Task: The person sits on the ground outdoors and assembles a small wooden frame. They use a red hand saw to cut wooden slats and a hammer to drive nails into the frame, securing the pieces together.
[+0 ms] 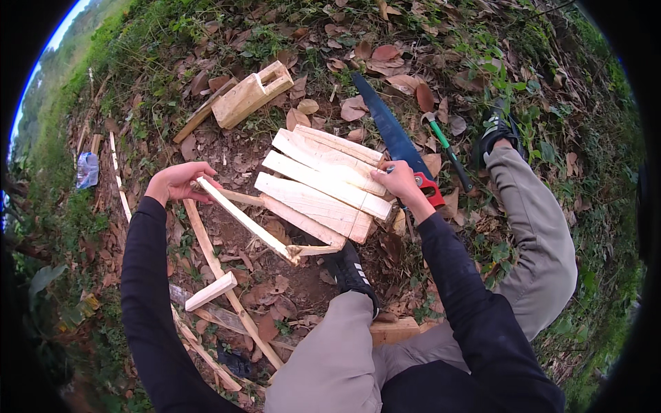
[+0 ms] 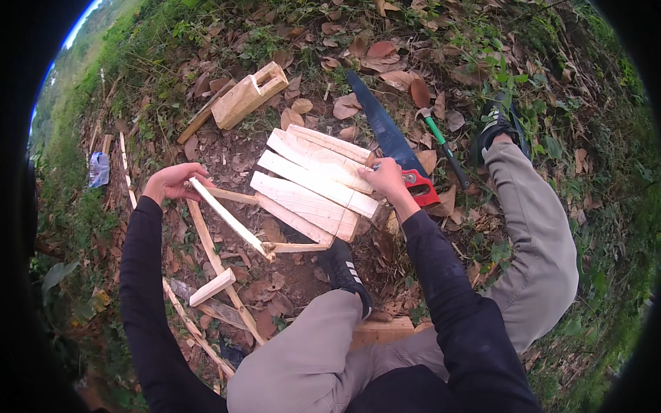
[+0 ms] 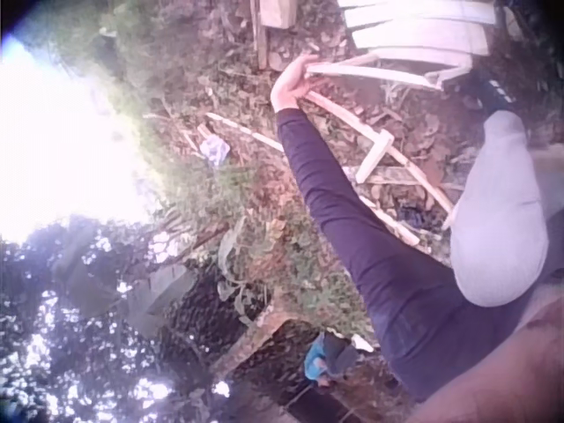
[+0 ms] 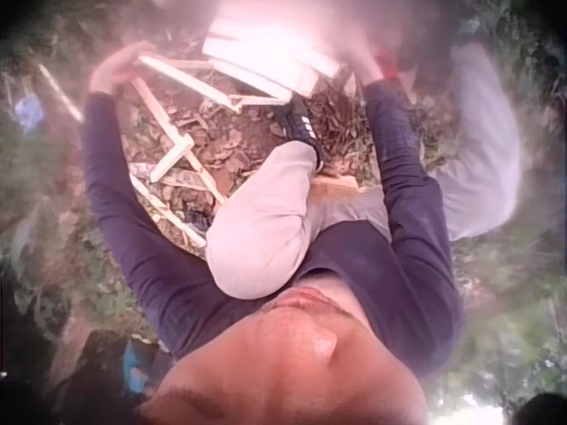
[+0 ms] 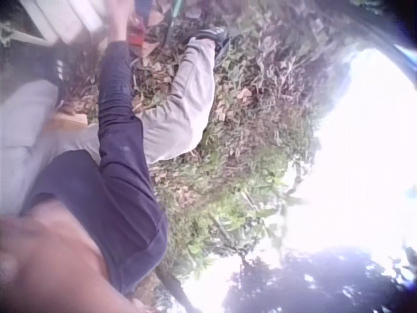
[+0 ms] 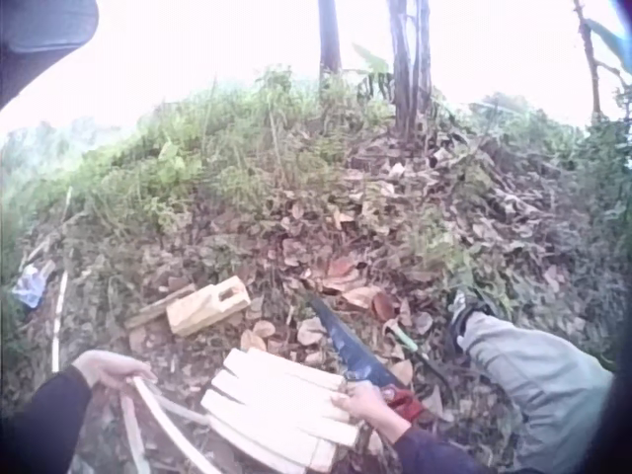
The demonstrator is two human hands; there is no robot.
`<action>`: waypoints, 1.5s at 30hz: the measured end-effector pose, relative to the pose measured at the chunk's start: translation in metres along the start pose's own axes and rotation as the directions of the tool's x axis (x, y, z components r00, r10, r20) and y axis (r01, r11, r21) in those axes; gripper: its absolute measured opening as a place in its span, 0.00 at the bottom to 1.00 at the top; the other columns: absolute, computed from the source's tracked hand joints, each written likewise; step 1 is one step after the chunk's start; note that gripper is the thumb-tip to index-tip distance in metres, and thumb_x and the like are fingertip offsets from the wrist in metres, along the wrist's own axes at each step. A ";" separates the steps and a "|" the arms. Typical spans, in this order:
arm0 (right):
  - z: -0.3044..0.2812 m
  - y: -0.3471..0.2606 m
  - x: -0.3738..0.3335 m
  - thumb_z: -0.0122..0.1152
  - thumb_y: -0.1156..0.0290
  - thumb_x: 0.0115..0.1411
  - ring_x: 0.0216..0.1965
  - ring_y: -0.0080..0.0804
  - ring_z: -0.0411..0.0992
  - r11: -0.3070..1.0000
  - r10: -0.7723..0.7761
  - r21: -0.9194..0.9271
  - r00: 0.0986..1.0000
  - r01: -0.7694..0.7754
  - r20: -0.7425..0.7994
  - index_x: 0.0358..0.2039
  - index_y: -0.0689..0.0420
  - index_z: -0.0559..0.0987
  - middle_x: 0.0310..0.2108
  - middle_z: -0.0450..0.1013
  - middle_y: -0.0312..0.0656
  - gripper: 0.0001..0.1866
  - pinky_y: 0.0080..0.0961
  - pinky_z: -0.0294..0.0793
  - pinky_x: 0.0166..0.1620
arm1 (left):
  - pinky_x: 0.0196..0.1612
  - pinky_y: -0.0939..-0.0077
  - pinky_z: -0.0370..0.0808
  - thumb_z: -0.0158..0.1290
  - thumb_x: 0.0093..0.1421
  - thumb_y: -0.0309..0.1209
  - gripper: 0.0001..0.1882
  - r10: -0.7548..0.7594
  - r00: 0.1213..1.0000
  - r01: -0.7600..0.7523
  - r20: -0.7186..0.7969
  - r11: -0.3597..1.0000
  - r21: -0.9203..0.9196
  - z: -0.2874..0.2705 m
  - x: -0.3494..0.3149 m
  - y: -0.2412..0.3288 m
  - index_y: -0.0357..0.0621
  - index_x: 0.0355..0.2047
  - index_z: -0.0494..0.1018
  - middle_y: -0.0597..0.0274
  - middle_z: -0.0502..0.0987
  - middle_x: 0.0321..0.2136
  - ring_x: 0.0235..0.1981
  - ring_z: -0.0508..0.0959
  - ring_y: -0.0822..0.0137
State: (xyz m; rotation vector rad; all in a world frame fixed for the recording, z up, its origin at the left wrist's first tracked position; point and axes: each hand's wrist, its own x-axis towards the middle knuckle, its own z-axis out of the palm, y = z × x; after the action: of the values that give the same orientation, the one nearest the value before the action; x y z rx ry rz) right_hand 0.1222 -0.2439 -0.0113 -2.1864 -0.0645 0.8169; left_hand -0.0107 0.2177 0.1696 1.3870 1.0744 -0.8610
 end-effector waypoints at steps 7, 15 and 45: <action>0.018 0.006 -0.022 0.74 0.58 0.53 0.33 0.35 0.81 0.977 -0.006 0.211 1.000 0.007 -0.007 0.42 0.68 0.84 0.33 0.82 0.51 0.25 0.29 0.77 0.41 | 0.26 0.73 0.88 0.49 0.64 0.33 0.21 0.037 0.998 -0.025 -0.051 0.977 0.214 -0.023 -0.035 0.057 0.22 0.43 0.77 0.44 0.82 0.41 0.28 0.83 0.63; 0.015 0.007 -0.069 0.74 0.58 0.54 0.31 0.33 0.81 0.974 0.079 0.222 0.988 -0.048 -0.134 0.36 0.68 0.84 0.28 0.82 0.49 0.22 0.30 0.77 0.37 | 0.41 0.76 0.87 0.50 0.58 0.32 0.18 0.419 0.902 -0.347 -0.102 0.846 0.405 0.025 -0.011 0.156 0.27 0.41 0.75 0.46 0.80 0.45 0.37 0.86 0.57; 0.059 -0.129 -0.016 0.54 0.41 0.68 0.31 0.34 0.79 0.798 -0.364 0.556 0.921 0.232 0.137 0.39 0.67 0.72 0.35 0.75 0.51 0.33 0.29 0.78 0.32 | 0.54 0.65 0.79 0.60 0.55 0.17 0.39 0.795 0.448 -0.863 -0.410 0.503 0.033 0.282 0.079 -0.030 0.46 0.66 0.62 0.54 0.73 0.55 0.54 0.78 0.59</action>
State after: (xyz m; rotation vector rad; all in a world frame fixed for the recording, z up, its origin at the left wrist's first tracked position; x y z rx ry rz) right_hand 0.1023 -0.1205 0.0575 -1.4956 -0.2688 0.7944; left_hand 0.0092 -0.0533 0.0552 1.7012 0.5441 0.2716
